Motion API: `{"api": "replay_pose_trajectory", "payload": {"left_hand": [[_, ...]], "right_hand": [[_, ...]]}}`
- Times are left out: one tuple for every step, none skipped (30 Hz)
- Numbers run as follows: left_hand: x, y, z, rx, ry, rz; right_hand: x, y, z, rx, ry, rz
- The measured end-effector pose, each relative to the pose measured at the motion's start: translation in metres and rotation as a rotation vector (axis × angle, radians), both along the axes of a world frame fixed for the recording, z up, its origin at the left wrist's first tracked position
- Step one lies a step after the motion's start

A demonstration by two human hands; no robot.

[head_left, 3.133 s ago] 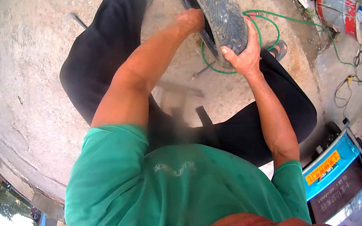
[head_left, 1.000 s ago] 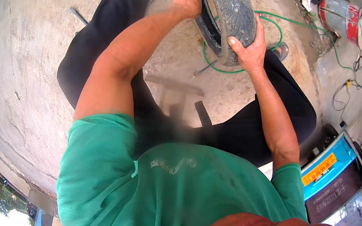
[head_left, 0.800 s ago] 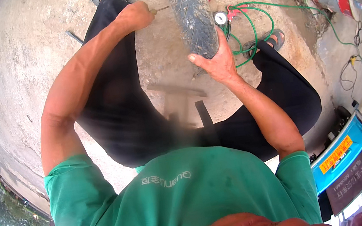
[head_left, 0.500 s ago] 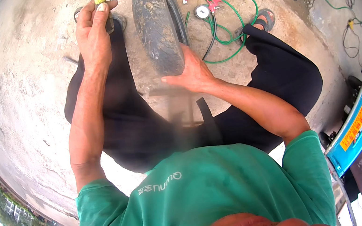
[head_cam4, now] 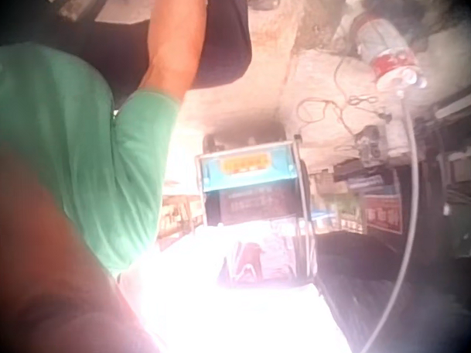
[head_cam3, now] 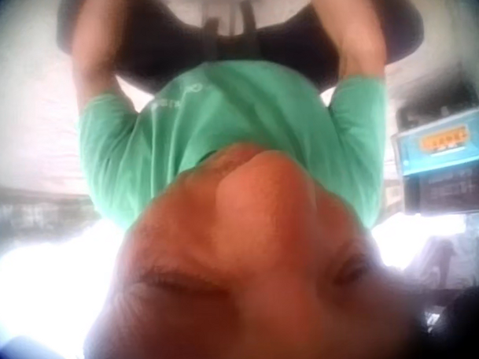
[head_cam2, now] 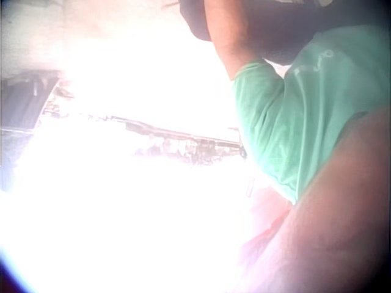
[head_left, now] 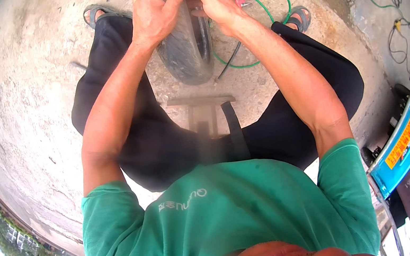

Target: The person removes the inner tube from a tire, applies glue to it, and luego uses a screwdriver to help reinsert it and reseat the tire on a rim. The person also uses a basin of water to submerge the tire.

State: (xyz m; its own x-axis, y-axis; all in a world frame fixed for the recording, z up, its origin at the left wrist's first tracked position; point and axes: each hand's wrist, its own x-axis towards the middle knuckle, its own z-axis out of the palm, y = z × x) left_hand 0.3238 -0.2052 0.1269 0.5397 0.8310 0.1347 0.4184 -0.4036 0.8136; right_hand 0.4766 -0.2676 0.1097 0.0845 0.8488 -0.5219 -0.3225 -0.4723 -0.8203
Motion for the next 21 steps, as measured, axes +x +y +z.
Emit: {"api": "replay_pose_trajectory", "payload": {"left_hand": [[-0.005,0.002,0.0,-0.055,-0.002,0.01],[-0.009,0.005,0.0,-0.107,-0.004,0.024],[-0.013,0.008,0.0,-0.129,0.006,0.051],[-0.016,0.011,0.0,-0.15,0.015,0.078],[-0.02,0.013,-0.001,-0.174,0.023,0.106],[-0.025,0.013,0.001,-0.149,0.067,0.181],[-0.026,0.011,0.003,-0.125,0.111,0.256],[-0.024,0.012,0.006,-0.101,0.139,0.318],[-0.029,0.017,-0.002,-0.043,0.201,0.318],[-0.035,0.023,-0.017,0.009,0.257,0.316],[-0.037,0.027,-0.026,0.06,0.309,0.308],[-0.037,0.029,-0.024,0.015,0.299,0.306],[-0.037,0.03,-0.019,-0.028,0.292,0.309],[-0.037,0.03,-0.014,-0.072,0.289,0.312],[-0.038,0.029,-0.012,-0.056,0.267,0.303],[-0.038,0.028,-0.01,-0.039,0.245,0.294],[-0.034,0.026,-0.007,-0.021,0.222,0.278],[-0.031,0.022,-0.006,-0.035,0.237,0.311],[-0.031,0.02,-0.004,-0.07,0.254,0.315],[-0.026,0.019,0.001,-0.106,0.258,0.309],[-0.025,0.018,0.003,-0.138,0.271,0.311]], "right_hand": [[-0.004,0.003,-0.003,0.0,0.042,-0.074],[-0.009,0.008,-0.001,0.003,0.085,-0.144],[-0.013,0.012,0.001,0.006,0.128,-0.213],[-0.007,0.022,-0.011,0.073,0.157,-0.299],[0.005,0.029,-0.024,0.138,0.185,-0.384],[0.011,0.033,-0.011,0.102,0.165,-0.454],[0.017,0.03,-0.012,0.071,0.087,-0.381],[0.031,0.022,-0.027,-0.023,-0.039,-0.275],[0.038,0.01,-0.046,-0.167,-0.19,-0.104],[0.042,-0.004,-0.068,-0.312,-0.348,0.068],[0.045,-0.025,-0.099,-0.334,-0.448,0.192],[0.046,-0.04,-0.126,-0.354,-0.545,0.317],[0.045,-0.046,-0.137,-0.245,-0.696,0.372],[0.042,-0.057,-0.141,-0.131,-0.842,0.429],[0.03,-0.064,-0.132,-0.015,-0.977,0.487],[0.025,-0.064,-0.121,-0.037,-0.948,0.49],[0.023,-0.056,-0.114,-0.063,-0.963,0.561],[0.022,-0.05,-0.111,-0.093,-0.978,0.633],[0.019,-0.046,-0.113,-0.122,-0.993,0.704],[0.024,-0.043,-0.124,-0.025,-1.048,0.721],[0.018,-0.033,-0.121,-0.085,-1.066,0.761]]}}
